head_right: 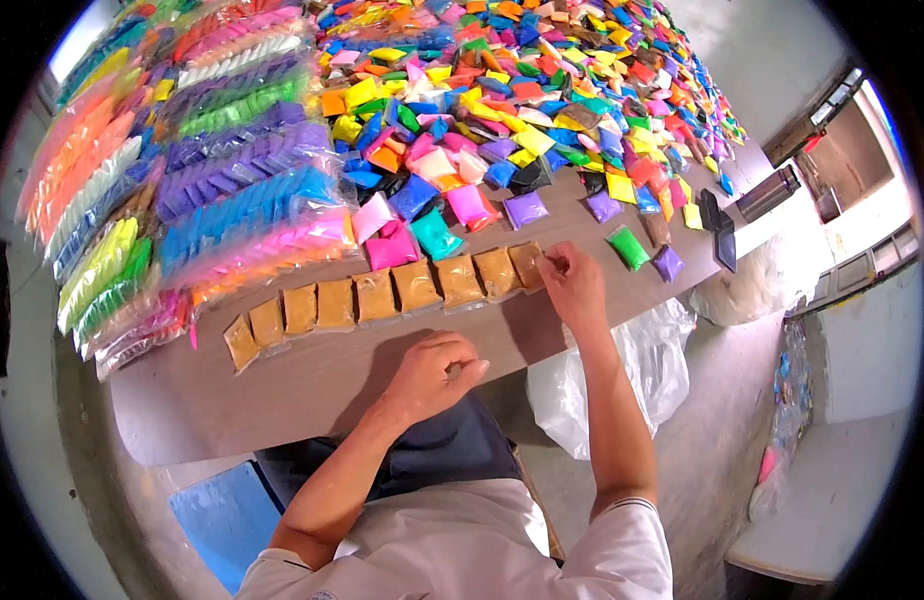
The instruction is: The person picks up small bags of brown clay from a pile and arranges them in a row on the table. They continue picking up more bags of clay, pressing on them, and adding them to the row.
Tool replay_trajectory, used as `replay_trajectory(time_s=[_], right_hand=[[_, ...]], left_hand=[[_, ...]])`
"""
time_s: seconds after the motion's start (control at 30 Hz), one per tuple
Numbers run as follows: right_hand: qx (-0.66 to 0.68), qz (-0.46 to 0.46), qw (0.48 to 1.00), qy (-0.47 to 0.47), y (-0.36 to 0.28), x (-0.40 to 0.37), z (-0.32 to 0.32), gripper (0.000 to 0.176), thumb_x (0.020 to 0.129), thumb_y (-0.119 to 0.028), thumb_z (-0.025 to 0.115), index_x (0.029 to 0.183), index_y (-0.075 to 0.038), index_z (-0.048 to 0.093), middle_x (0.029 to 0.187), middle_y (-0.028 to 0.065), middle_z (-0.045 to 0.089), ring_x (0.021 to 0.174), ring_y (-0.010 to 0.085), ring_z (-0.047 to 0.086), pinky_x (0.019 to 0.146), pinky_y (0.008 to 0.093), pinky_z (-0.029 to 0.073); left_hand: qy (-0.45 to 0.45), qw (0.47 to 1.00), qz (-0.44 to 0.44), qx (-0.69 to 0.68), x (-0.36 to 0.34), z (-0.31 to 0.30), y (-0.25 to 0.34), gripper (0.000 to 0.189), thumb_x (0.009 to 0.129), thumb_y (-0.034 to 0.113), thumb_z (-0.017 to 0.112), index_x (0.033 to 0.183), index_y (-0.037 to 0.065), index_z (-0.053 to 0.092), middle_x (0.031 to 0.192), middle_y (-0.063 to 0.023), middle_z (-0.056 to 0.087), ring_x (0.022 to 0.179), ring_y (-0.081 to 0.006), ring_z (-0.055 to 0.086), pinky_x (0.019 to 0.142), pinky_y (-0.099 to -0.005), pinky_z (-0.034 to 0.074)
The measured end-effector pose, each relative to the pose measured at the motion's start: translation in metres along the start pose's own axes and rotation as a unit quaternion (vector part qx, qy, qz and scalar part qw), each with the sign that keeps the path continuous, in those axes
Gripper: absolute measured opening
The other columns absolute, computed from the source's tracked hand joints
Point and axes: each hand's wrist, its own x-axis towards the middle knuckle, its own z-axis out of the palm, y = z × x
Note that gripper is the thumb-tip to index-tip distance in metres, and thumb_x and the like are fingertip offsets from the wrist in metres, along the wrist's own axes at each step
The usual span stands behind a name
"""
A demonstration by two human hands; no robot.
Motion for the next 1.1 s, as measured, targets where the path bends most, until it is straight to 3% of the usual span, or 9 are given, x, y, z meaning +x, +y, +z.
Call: replay_trajectory(time_s=[0.17,0.23,0.43,0.57,0.63,0.77,0.83,0.87,1.1], right_hand=[[-0.053,-0.044,0.998,0.007,-0.038,-0.004,0.003,0.020,0.084,-0.021,0.073,0.093,-0.004,0.067,0.082,0.0123,0.066,0.075,0.0275,0.066,0.067,0.0389,0.050],[-0.073,-0.051,0.995,-0.054,-0.041,-0.001,0.007,0.018,0.083,-0.020,0.073,0.091,-0.006,0.066,0.083,0.0120,0.065,0.074,0.0283,0.065,0.067,0.0396,0.050],[-0.097,-0.055,0.988,-0.109,-0.033,0.006,0.015,0.018,0.083,-0.020,0.073,0.087,-0.005,0.063,0.080,0.0108,0.063,0.074,0.0287,0.064,0.066,0.0403,0.049],[-0.084,-0.066,0.989,-0.103,-0.036,0.005,0.019,0.017,0.083,-0.020,0.072,0.087,-0.005,0.064,0.080,0.0116,0.064,0.073,0.0301,0.064,0.065,0.0414,0.049],[-0.106,-0.106,0.988,-0.039,-0.049,-0.003,0.026,0.017,0.083,-0.020,0.072,0.087,-0.005,0.064,0.078,0.0131,0.065,0.072,0.0318,0.065,0.063,0.0422,0.049],[-0.067,-0.169,0.983,-0.010,-0.095,-0.018,0.050,0.018,0.083,-0.021,0.073,0.085,-0.005,0.064,0.077,0.0136,0.066,0.071,0.0330,0.066,0.061,0.0428,0.050],[0.002,-0.153,0.981,-0.117,-0.116,-0.021,0.056,0.019,0.083,-0.022,0.074,0.083,-0.006,0.065,0.074,0.0122,0.066,0.070,0.0327,0.066,0.061,0.0422,0.051],[-0.050,-0.128,0.980,-0.147,-0.119,-0.020,0.060,0.021,0.081,-0.025,0.076,0.082,-0.007,0.065,0.072,0.0111,0.065,0.070,0.0321,0.066,0.061,0.0426,0.050],[-0.082,-0.139,0.968,-0.190,-0.117,-0.014,0.067,0.027,0.078,-0.029,0.078,0.078,-0.006,0.064,0.071,0.0105,0.065,0.069,0.0313,0.066,0.062,0.0443,0.050]], left_hand=[[0.002,1.000,0.001,0.001,0.000,0.000,0.001,0.019,0.087,0.016,0.068,0.078,0.002,0.060,0.077,-0.0110,0.060,0.075,-0.0299,0.059,0.072,-0.0383,0.048],[0.005,1.000,-0.001,0.003,0.000,-0.001,0.002,0.019,0.087,0.016,0.067,0.078,0.002,0.059,0.076,-0.0109,0.060,0.075,-0.0301,0.059,0.071,-0.0386,0.048],[0.007,1.000,0.014,0.009,0.000,-0.001,-0.001,0.018,0.087,0.016,0.067,0.079,0.002,0.060,0.078,-0.0107,0.060,0.076,-0.0307,0.059,0.071,-0.0393,0.048],[0.011,1.000,0.017,-0.002,-0.002,0.000,-0.003,0.020,0.088,0.018,0.067,0.079,0.001,0.060,0.080,-0.0112,0.061,0.078,-0.0317,0.060,0.071,-0.0405,0.049],[0.018,1.000,0.013,-0.011,-0.004,0.002,-0.005,0.021,0.088,0.019,0.067,0.079,0.001,0.060,0.081,-0.0115,0.062,0.078,-0.0320,0.060,0.072,-0.0409,0.049],[0.012,1.000,0.004,0.019,-0.004,-0.001,0.001,0.022,0.087,0.020,0.068,0.079,0.001,0.061,0.081,-0.0136,0.061,0.078,-0.0337,0.060,0.071,-0.0434,0.049],[0.002,0.999,-0.023,0.034,-0.005,-0.002,0.003,0.023,0.087,0.021,0.069,0.078,0.001,0.061,0.082,-0.0148,0.061,0.079,-0.0347,0.061,0.071,-0.0450,0.050],[0.005,1.000,-0.022,0.021,-0.006,0.001,0.000,0.023,0.086,0.021,0.069,0.078,0.001,0.061,0.082,-0.0154,0.061,0.079,-0.0349,0.061,0.070,-0.0455,0.050],[0.007,1.000,-0.012,0.014,-0.006,-0.001,0.000,0.021,0.087,0.021,0.067,0.082,0.001,0.064,0.081,-0.0145,0.060,0.080,-0.0338,0.061,0.072,-0.0449,0.050]])
